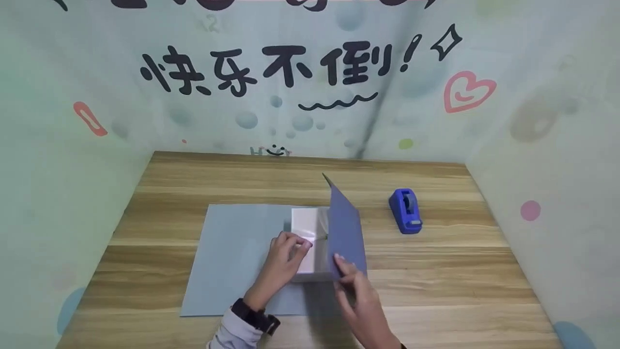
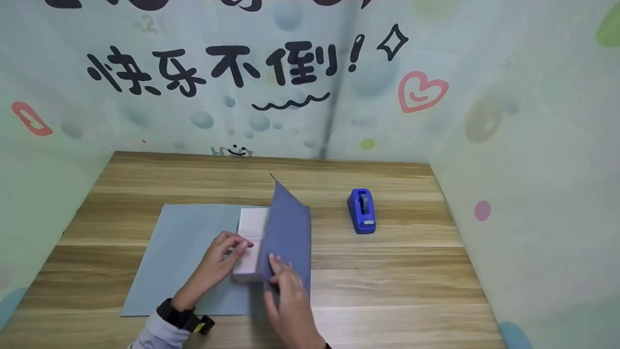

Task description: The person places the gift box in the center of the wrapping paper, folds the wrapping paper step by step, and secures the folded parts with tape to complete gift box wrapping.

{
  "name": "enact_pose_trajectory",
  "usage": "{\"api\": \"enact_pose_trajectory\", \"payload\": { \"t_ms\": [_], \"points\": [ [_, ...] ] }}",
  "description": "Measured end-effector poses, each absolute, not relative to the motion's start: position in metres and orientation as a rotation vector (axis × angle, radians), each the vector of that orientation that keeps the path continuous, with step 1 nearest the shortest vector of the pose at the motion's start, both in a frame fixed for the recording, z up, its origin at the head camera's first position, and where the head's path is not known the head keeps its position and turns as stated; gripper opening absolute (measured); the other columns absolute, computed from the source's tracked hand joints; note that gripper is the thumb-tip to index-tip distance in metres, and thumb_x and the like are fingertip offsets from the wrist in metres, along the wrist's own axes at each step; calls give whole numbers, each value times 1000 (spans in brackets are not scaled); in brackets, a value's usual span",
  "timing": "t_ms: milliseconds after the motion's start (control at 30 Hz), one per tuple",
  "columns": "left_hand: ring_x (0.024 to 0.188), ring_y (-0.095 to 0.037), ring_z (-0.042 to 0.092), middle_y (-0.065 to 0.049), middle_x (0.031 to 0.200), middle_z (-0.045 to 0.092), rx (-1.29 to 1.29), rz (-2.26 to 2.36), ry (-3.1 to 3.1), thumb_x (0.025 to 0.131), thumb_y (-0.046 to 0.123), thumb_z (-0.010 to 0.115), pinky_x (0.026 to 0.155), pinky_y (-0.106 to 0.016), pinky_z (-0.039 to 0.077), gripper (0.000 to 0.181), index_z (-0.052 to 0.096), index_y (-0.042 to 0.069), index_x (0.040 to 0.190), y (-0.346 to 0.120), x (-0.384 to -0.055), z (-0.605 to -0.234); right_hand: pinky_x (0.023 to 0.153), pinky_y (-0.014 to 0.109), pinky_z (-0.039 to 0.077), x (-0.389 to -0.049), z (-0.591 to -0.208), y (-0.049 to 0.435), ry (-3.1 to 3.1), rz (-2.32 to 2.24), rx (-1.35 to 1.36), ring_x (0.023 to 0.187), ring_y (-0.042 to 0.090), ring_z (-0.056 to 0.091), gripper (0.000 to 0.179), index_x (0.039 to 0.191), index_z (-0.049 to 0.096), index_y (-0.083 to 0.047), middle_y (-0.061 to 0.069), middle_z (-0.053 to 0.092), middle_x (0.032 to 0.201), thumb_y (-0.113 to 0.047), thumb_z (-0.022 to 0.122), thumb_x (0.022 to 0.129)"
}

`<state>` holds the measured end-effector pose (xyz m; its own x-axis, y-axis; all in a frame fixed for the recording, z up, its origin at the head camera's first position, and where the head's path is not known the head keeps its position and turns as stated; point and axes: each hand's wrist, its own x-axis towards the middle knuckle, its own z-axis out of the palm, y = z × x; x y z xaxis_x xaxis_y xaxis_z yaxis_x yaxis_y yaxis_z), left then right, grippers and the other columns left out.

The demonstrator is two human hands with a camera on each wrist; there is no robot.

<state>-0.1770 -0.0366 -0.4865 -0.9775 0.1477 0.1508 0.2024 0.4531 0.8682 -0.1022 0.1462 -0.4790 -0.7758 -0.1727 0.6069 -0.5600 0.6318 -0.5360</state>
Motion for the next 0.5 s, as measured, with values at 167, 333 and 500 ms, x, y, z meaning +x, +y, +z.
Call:
{"api": "enact_pose_trajectory", "payload": {
  "t_ms": [167,333,500],
  "points": [
    [87,-24,48,-10,92,55,-148,-1582,-2732,97,44,40,74,-32,38,48,68,6,88,-28,-195,-485,98,45,44,-107,-491,130,-2462,860,714,115,25,57,23,87,52,-9,7,61,125,2,69,76],
    [79,-21,49,-10,88,54,-152,-1477,-2832,91,38,54,68,-29,38,37,64,4,83,-24,-205,-486,93,54,45,-114,-500,126,-2485,747,935,110,26,60,22,96,56,-7,10,65,117,-1,68,78],
    [74,-17,46,-6,84,51,-171,-1414,-2859,84,22,65,64,-26,37,19,61,5,78,-26,-206,-487,105,56,31,-122,-494,138,-2746,881,1005,124,25,49,32,114,57,-11,6,58,129,-33,56,92]
  ]
}}
